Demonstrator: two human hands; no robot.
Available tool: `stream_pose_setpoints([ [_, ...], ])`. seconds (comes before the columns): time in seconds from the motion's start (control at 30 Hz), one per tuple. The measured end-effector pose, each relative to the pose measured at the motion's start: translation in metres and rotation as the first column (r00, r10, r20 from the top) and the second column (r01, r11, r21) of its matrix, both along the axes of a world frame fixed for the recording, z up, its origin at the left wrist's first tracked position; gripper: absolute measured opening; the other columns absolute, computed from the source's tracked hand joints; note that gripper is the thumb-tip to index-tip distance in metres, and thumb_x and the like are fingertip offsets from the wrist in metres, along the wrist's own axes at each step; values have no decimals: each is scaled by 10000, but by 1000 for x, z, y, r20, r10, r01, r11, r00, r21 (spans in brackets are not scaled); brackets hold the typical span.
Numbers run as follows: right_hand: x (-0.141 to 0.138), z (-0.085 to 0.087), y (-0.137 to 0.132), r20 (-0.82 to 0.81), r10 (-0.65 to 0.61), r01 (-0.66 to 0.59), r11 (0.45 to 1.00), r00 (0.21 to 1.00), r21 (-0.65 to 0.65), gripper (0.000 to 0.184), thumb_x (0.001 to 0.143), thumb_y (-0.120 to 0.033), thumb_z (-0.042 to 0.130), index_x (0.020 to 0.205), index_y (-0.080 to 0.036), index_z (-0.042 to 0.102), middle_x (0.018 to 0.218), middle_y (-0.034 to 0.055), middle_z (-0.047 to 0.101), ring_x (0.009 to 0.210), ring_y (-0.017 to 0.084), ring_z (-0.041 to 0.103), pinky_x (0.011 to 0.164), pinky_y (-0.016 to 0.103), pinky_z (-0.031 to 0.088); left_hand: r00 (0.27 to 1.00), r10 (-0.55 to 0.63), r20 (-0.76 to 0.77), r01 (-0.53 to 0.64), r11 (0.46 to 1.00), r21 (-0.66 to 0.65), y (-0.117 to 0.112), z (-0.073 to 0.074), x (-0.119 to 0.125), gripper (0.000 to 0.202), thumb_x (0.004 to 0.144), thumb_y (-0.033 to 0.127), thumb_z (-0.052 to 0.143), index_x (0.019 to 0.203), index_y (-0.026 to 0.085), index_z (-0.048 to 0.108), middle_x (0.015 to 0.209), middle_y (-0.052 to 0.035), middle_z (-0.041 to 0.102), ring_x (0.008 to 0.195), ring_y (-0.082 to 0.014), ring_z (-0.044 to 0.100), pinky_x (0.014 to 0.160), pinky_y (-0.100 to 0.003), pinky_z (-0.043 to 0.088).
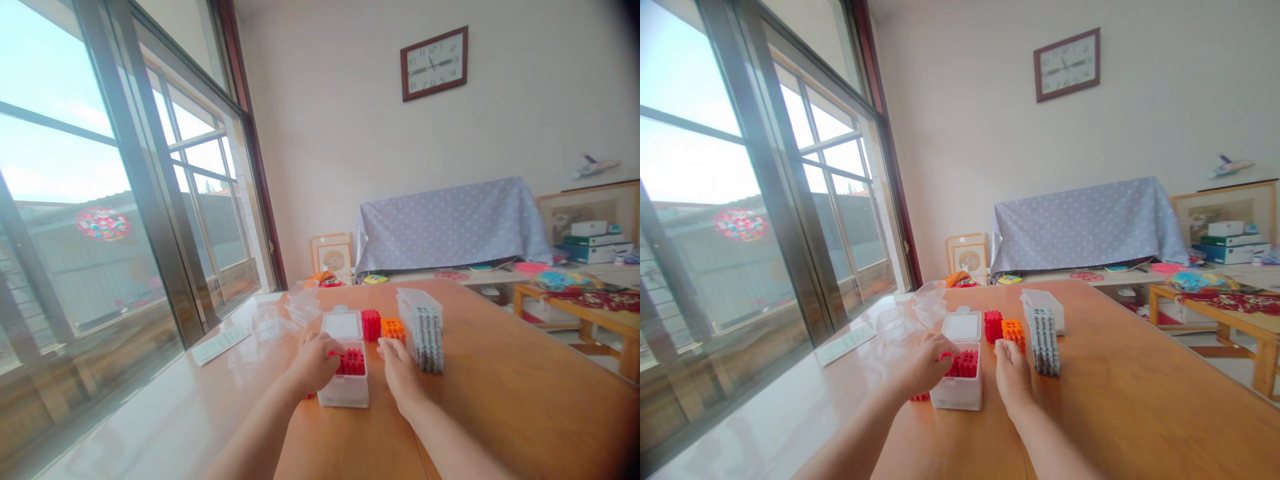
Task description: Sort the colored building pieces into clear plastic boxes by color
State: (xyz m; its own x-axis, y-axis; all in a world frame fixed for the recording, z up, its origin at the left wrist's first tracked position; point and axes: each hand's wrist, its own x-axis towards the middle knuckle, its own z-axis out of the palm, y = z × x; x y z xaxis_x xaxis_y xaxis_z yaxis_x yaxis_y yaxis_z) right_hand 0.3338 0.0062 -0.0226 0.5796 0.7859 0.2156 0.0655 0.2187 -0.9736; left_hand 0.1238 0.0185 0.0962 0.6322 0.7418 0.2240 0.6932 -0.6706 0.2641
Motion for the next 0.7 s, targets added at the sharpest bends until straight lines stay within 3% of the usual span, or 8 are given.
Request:
stream_pose_setpoints([
  [0.17, 0, -2, 3, 10, -7, 7, 1000, 1000, -17, 398, 819, -572, 534, 919, -214, 677, 908, 74, 750, 924, 274, 678, 844, 372, 491, 977, 115, 180, -115, 993, -7, 17, -5, -40, 313, 787, 188, 526, 1037, 229, 708, 1102, -59, 701, 1094, -253, 590, 966, -362, 458],
  [0.33, -1, -6, 5, 11, 2, -1, 1000, 1000, -28, 379, 809, -555, 547, 930, -221, 682, 923, 83, 754, 927, 282, 682, 850, 389, 494, 982, 135, 135, -111, 979, -174, 23, -7, -76, 481, 715, 238, 647, 1196, 225, 641, 1263, -78, 642, 1131, -261, 599, 972, -359, 476],
  [0.43, 0, -6, 5, 23, 9, -8, 1000, 1000, -27, 384, 807, -556, 545, 927, -217, 679, 911, 78, 751, 920, 274, 682, 848, 381, 492, 990, 123, 73, -102, 965, -242, 24, -16, -87, 562, 666, 206, 674, 1224, 236, 614, 1263, -73, 639, 1131, -264, 600, 952, -360, 489],
  [0.57, 2, -5, 4, 47, 0, 1, 1000, 999, -21, 393, 797, -558, 549, 910, -208, 687, 890, 71, 750, 900, 267, 681, 842, 377, 487, 990, 119, 75, -100, 971, -217, 28, -29, -92, 527, 655, 153, 660, 1177, 214, 615, 1204, -75, 657, 1118, -256, 600, 967, -371, 475],
  [0.7, 3, -6, 4, 42, 1, 0, 1000, 999, -4, 391, 791, -547, 564, 928, -203, 691, 893, 77, 748, 899, 267, 681, 841, 379, 489, 987, 127, 100, -109, 979, -172, 27, -26, -97, 466, 656, 170, 667, 1119, 200, 625, 1145, -74, 668, 1059, -247, 610, 928, -365, 484],
])
